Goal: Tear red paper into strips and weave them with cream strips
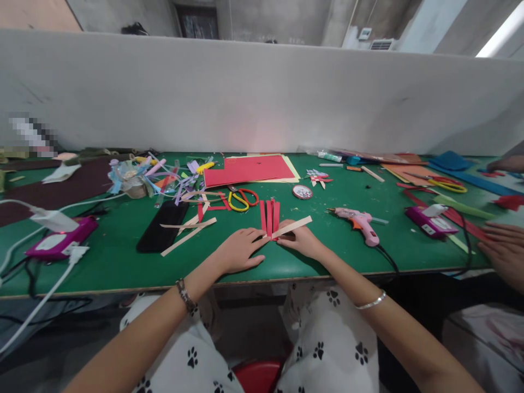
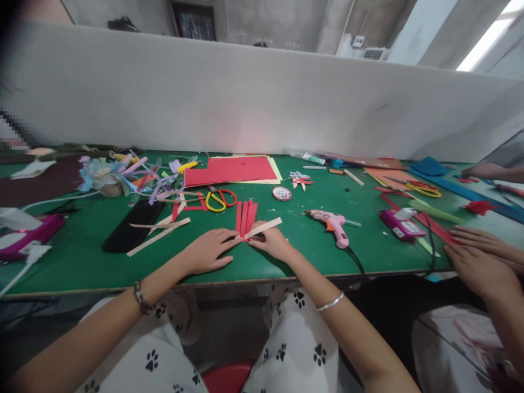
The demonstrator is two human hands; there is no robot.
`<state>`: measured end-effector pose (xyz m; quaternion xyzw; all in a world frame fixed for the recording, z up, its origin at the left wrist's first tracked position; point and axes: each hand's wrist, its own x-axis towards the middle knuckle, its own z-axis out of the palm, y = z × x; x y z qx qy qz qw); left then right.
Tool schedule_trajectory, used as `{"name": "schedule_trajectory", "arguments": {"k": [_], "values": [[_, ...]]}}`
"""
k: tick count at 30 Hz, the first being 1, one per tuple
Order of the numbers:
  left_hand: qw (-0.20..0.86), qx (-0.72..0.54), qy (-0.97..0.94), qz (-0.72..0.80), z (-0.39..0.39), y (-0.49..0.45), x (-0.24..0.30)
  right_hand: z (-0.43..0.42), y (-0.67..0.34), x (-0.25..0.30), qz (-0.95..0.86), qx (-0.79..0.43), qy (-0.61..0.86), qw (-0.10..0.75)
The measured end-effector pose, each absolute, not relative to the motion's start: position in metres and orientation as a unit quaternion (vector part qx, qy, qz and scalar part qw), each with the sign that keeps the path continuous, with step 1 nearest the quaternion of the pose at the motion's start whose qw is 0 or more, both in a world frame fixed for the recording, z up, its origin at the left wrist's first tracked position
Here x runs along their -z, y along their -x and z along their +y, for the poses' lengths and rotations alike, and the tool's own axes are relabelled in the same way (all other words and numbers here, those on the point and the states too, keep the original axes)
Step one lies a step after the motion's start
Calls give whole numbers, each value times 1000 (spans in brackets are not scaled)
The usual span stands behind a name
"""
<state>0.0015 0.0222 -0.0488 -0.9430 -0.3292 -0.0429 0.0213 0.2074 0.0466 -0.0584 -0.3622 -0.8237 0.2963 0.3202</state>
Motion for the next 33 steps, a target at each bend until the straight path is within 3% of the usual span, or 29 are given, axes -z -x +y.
{"name": "schedule_trajectory", "arguments": {"k": [33], "values": [[18, 37, 943, -330, 22, -1, 50, 44, -208, 60, -804, -321, 389, 314]]}}
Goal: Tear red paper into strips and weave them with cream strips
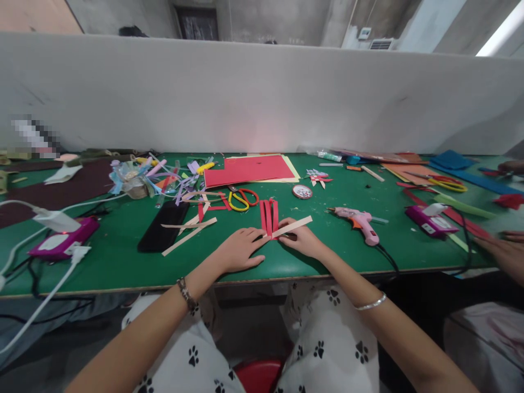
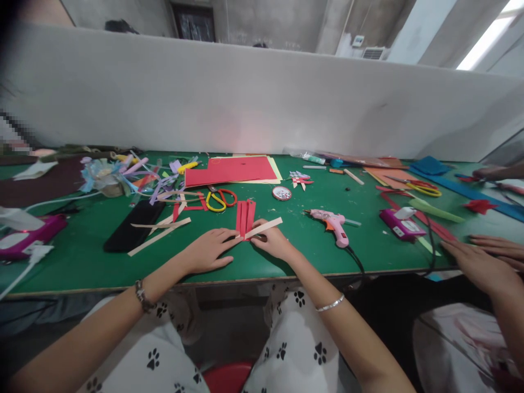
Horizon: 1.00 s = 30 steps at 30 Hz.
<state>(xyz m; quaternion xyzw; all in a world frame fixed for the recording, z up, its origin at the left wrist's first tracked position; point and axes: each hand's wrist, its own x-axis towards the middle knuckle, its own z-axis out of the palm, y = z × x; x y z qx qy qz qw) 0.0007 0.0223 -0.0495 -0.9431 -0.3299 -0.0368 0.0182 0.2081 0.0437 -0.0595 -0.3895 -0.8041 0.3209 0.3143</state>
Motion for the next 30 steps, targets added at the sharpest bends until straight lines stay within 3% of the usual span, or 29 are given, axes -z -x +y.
{"name": "schedule_trajectory", "arguments": {"k": [7, 13, 20, 25, 30], "values": [[13, 32, 945, -327, 23, -1, 50, 42, -210, 57, -816, -305, 373, 318], [9, 34, 945, -325, 23, -1, 48, 43, -219, 49, -700, -364, 475, 390], [5, 24, 944, -328, 23, -2, 47, 36, -224, 36, -635, -399, 528, 399], [9, 21, 945, -325, 23, -1, 47, 27, -227, 39, -659, -330, 547, 397], [8, 24, 946, -324, 23, -1, 47, 21, -229, 43, -719, -223, 572, 325]]}}
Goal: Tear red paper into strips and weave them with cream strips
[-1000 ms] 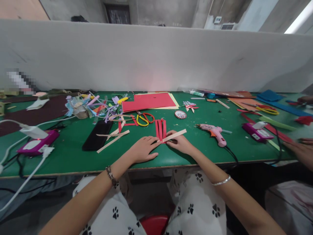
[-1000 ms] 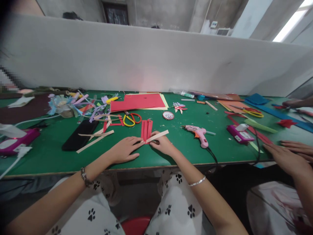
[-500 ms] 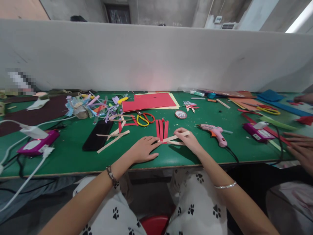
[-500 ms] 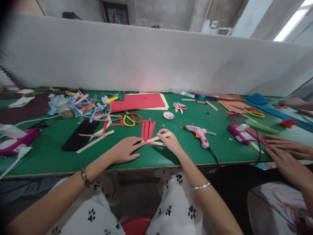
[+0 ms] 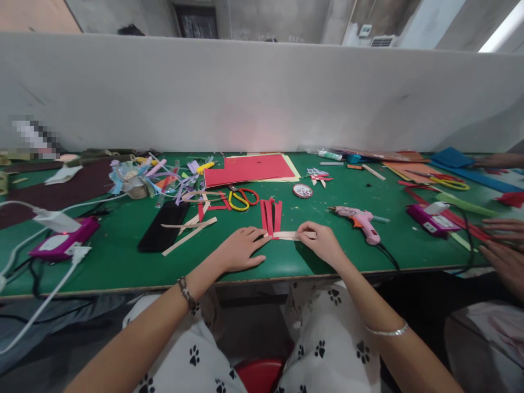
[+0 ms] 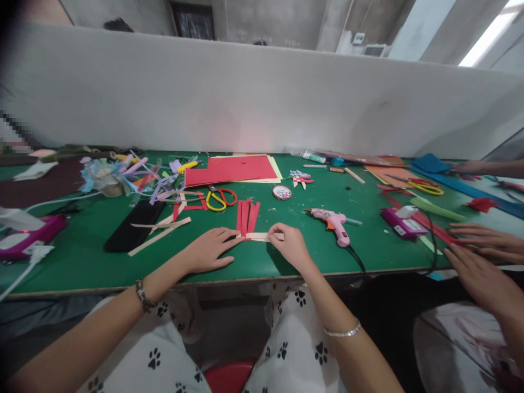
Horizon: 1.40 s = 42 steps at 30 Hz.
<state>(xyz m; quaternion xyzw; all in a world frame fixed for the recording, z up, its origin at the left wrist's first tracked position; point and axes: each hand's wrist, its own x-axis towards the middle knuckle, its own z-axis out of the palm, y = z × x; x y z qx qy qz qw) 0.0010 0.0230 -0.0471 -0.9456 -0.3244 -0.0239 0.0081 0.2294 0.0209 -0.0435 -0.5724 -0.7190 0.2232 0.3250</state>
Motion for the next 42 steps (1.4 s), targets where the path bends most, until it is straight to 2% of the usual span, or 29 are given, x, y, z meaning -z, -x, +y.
{"name": "schedule_trajectory", "arguments": {"k": [4, 8, 12, 17, 27, 34, 42], "values": [[5, 28, 946, -321, 23, -1, 48, 18, -227, 39, -760, -83, 593, 255], [5, 30, 946, -322, 23, -1, 48, 16, -218, 34, -783, 81, 570, 236], [-6, 43, 945, -324, 24, 0, 48, 20, -208, 38, -842, 19, 503, 193], [-32, 91, 933, -348, 28, -5, 48, 26, -200, 47, -837, -55, 520, 163], [2, 85, 901, -426, 33, -29, 43, 18, -194, 50, -835, 28, 526, 160], [-29, 115, 895, -431, 37, -31, 46, 16, -189, 53, -818, 39, 545, 178], [-68, 138, 896, -417, 37, -28, 50, 19, -189, 53, -808, -16, 555, 198]]}}
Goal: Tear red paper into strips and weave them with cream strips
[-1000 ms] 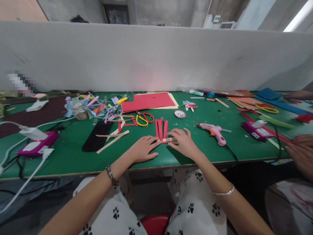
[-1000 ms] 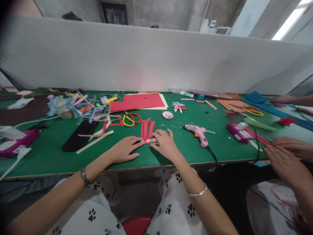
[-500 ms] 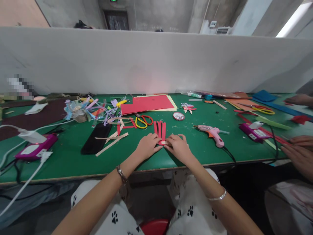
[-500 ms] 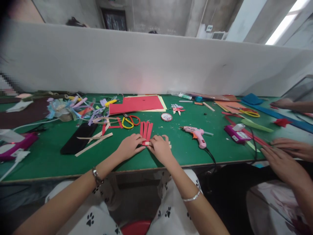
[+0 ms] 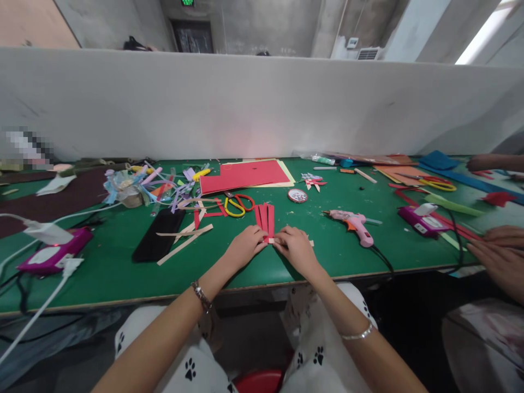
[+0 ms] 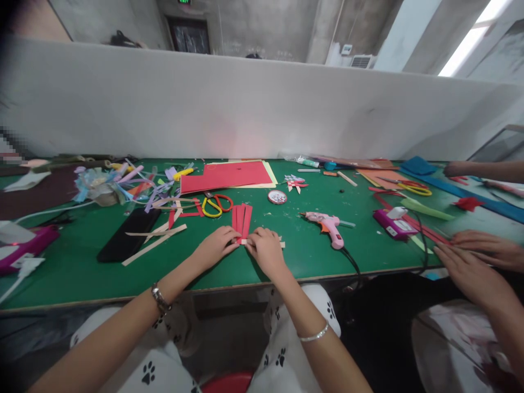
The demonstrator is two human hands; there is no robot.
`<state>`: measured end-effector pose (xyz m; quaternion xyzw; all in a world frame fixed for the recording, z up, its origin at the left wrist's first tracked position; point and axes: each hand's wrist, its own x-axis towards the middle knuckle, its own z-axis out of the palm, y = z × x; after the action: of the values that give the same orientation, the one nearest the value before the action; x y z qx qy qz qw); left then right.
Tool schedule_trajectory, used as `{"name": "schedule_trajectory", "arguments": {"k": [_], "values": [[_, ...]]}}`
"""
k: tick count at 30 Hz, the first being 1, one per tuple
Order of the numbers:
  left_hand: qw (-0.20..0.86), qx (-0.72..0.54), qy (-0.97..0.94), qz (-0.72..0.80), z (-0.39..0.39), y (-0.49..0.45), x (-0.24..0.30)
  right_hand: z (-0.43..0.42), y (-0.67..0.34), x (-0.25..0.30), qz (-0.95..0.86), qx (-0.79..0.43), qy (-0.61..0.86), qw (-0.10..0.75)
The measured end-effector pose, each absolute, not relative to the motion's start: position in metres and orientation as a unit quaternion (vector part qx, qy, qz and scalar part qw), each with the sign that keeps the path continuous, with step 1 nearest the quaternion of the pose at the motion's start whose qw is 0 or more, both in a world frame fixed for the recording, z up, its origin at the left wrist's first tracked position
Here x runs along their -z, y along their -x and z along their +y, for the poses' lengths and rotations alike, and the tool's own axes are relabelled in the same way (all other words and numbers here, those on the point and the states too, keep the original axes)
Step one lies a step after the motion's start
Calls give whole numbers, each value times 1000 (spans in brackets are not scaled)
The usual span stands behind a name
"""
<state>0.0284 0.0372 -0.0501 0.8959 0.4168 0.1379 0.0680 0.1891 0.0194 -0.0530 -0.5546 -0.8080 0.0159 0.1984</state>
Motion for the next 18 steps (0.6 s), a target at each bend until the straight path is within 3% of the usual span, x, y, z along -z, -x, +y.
{"name": "schedule_trajectory", "arguments": {"k": [10, 18], "values": [[54, -131, -905, 401, 34, -25, 53, 26, -196, 54, -799, -43, 550, 239], [38, -139, -913, 381, 37, -23, 55, 20, -193, 48, -777, 20, 602, 186]]}}
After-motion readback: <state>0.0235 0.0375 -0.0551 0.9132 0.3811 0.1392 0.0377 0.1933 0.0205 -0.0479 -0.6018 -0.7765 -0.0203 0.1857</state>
